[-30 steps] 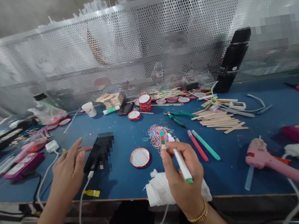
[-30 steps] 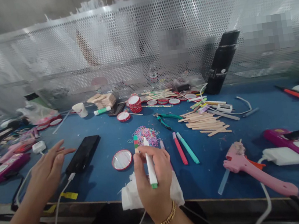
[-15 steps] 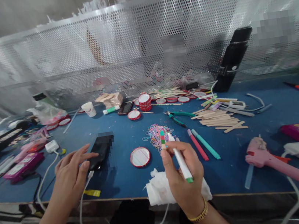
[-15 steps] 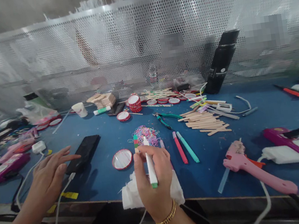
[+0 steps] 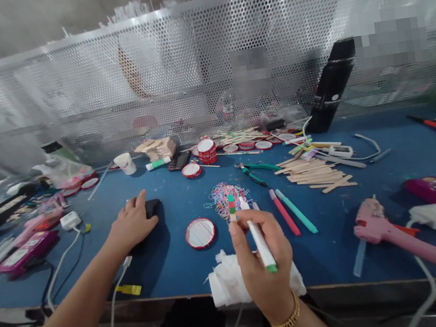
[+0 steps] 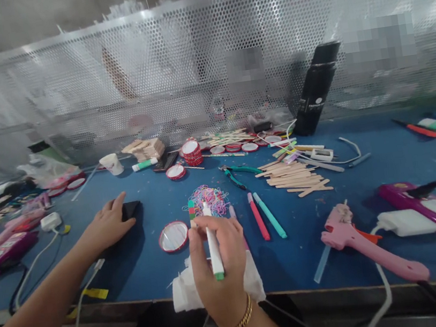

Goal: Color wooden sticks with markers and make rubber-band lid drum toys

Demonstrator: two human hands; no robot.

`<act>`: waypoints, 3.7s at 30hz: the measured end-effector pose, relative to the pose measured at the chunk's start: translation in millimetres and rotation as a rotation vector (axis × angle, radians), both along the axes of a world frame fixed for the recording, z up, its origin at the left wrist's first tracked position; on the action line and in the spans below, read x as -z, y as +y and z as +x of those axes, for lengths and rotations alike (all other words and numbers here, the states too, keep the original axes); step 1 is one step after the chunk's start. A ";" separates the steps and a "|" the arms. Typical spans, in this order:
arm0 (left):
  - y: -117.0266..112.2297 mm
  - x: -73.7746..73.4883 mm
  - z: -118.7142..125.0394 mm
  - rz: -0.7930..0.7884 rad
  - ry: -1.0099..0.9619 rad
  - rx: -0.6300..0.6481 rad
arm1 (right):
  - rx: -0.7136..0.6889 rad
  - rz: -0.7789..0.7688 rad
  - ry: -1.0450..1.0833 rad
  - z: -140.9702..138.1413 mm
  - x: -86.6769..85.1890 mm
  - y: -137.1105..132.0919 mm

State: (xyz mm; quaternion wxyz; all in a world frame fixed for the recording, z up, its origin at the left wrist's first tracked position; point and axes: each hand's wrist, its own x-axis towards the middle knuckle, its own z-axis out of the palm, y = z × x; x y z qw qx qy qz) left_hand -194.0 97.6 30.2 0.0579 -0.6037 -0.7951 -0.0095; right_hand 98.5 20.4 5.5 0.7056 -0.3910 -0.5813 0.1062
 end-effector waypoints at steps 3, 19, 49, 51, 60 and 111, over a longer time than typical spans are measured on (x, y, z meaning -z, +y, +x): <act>8.0 -1.2 3.5 -0.011 0.009 -0.002 | -0.007 -0.002 0.005 1.0 -0.9 0.1; 9.3 -2.5 7.8 0.041 0.000 0.029 | -0.004 -0.018 0.009 2.4 0.3 -0.2; -94.6 -1.8 -57.7 0.242 -0.306 0.361 | 0.006 -0.021 -0.012 -1.3 6.1 -2.6; -75.9 -8.7 -56.8 0.230 -0.244 0.281 | 0.013 -0.018 -0.014 -1.5 6.3 -2.2; -90.8 -40.9 18.4 0.946 -0.396 0.161 | 0.024 -0.043 0.002 -1.9 7.5 -1.6; -95.3 23.0 196.7 0.292 -1.519 0.428 | -0.131 -0.012 0.249 -5.0 11.6 -0.7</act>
